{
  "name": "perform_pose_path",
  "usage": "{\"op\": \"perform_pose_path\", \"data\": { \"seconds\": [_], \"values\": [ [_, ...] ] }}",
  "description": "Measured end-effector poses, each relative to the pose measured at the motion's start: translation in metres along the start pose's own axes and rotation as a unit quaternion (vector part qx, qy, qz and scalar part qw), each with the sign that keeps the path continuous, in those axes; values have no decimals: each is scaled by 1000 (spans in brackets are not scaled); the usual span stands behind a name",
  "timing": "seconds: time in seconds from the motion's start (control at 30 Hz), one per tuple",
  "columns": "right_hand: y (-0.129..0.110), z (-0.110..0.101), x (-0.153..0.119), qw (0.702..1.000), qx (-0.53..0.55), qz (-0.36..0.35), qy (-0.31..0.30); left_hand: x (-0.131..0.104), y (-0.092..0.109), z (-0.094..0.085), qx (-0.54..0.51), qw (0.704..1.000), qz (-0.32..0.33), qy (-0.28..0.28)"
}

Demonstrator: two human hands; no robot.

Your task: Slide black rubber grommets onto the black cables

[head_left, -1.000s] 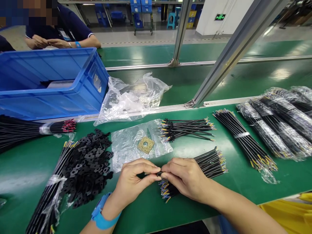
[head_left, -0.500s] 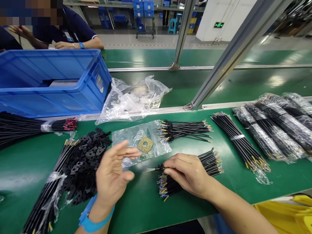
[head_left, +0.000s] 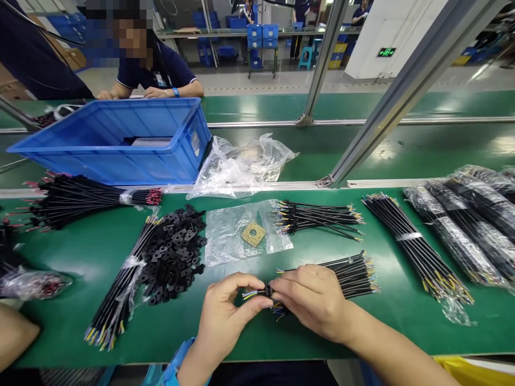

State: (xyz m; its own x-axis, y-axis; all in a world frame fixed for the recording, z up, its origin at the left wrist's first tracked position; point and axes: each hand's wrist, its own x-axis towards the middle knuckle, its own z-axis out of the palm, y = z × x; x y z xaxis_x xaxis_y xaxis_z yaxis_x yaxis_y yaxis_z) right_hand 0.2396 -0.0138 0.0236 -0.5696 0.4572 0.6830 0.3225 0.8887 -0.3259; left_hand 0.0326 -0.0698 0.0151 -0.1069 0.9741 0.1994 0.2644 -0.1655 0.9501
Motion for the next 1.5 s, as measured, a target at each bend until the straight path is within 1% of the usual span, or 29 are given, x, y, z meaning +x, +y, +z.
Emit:
{"op": "perform_pose_path", "data": {
  "seconds": [0.17,0.27,0.33,0.4,0.43,0.47,0.53,0.6,0.67,0.73,0.77,0.83,0.93,1.0,1.03,1.1,1.17,1.2,1.27,1.3,1.37,1.43,1.5],
  "values": [
    [-4,1,3,998,62,18,-11,-2,5,1,-4,1000,5,-5],
    [-5,0,4,996,80,19,-22,-8,4,0,11,1000,14,-10],
    [-4,-3,4,997,67,16,-25,-14,-2,-7,47,998,33,-14],
    [2,-10,3,999,32,17,-22,-20,-13,-24,125,990,65,9],
    [6,-15,3,1000,11,22,-20,-24,-20,-35,179,980,81,34],
    [13,-20,2,999,-9,28,-20,-27,-27,-48,243,963,95,71],
    [30,-30,0,998,-43,40,-22,-32,-42,-73,372,914,102,129],
    [49,-38,-2,996,-71,49,-22,-34,-55,-95,474,862,100,151],
    [68,-42,-3,993,-96,70,-22,-33,-65,-108,549,819,94,138],
    [85,-44,-3,988,-121,100,-13,-29,-74,-115,596,789,102,109],
    [92,-44,-2,985,-131,115,-10,-27,-77,-117,609,780,111,96],
    [105,-42,0,981,-144,133,-14,-22,-83,-119,620,771,124,71],
    [120,-33,2,977,-148,142,-50,-15,-84,-121,617,776,117,54],
    [126,-28,2,976,-152,138,-70,-13,-82,-124,607,785,114,51],
    [129,-26,2,975,-156,136,-77,-13,-81,-125,597,791,123,51],
    [133,-25,0,972,-167,138,-87,-16,-79,-127,564,810,149,59],
    [132,-29,-4,968,-179,147,-94,-22,-76,-124,509,843,149,89],
    [129,-32,-7,966,-185,154,-95,-25,-75,-120,473,864,129,111],
    [117,-38,-11,963,-187,161,-106,-32,-70,-108,382,909,61,154],
    [109,-39,-13,964,-177,157,-121,-34,-67,-100,325,931,25,165],
    [91,-38,-17,964,-142,136,-181,-35,-60,-83,202,966,-32,155],
    [75,-32,-20,953,-108,120,-256,-30,-54,-67,93,984,-69,135],
    [66,-24,-23,938,-104,123,-307,-25,-51,-53,19,987,-90,129]
  ]
}}
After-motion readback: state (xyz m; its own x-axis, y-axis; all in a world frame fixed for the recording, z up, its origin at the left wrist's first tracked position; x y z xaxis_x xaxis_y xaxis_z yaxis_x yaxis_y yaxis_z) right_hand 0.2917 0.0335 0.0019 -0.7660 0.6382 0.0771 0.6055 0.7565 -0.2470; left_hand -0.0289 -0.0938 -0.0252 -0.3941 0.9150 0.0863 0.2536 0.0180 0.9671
